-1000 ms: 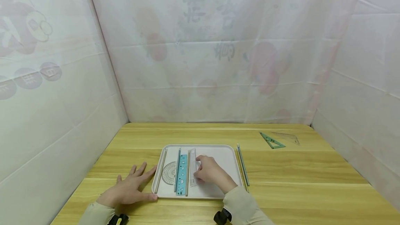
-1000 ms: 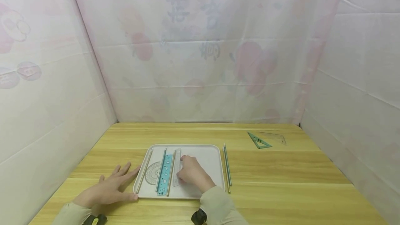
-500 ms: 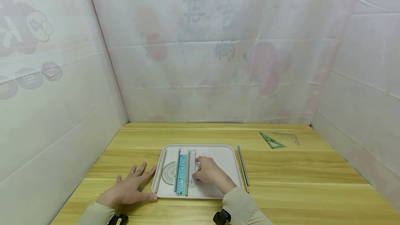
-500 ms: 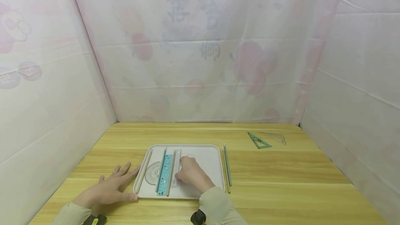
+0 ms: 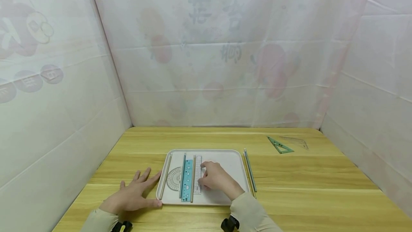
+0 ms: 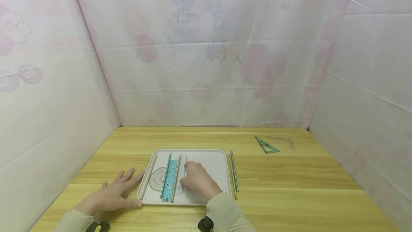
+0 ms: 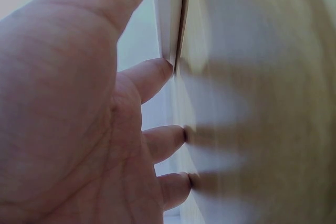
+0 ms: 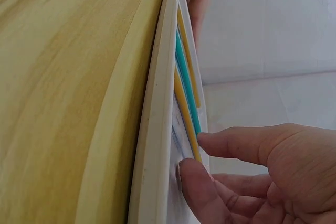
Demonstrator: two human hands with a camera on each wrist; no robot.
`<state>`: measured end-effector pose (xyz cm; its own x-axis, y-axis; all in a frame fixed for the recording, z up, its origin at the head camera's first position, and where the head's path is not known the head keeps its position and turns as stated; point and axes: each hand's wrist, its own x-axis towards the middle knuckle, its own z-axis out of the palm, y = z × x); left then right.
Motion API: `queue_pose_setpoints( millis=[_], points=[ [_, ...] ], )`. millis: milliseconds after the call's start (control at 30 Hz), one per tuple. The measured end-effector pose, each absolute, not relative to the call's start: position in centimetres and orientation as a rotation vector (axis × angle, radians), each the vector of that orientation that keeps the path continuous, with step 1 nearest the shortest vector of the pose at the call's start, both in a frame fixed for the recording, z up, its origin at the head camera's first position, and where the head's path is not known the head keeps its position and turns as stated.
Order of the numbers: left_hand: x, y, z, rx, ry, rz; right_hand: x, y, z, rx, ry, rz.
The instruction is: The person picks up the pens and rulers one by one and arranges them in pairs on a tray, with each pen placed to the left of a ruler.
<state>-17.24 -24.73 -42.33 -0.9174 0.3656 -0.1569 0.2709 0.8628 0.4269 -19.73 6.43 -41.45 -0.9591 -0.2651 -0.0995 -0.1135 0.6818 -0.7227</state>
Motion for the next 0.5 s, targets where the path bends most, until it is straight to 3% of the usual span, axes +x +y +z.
queue_pose_setpoints(
  millis=[500],
  points=[
    [-17.3, -24.8, -42.5, 0.491, 2.805, 0.581, -19.8, 8.6, -40.5, -0.453, 2.85, -0.987]
  ],
)
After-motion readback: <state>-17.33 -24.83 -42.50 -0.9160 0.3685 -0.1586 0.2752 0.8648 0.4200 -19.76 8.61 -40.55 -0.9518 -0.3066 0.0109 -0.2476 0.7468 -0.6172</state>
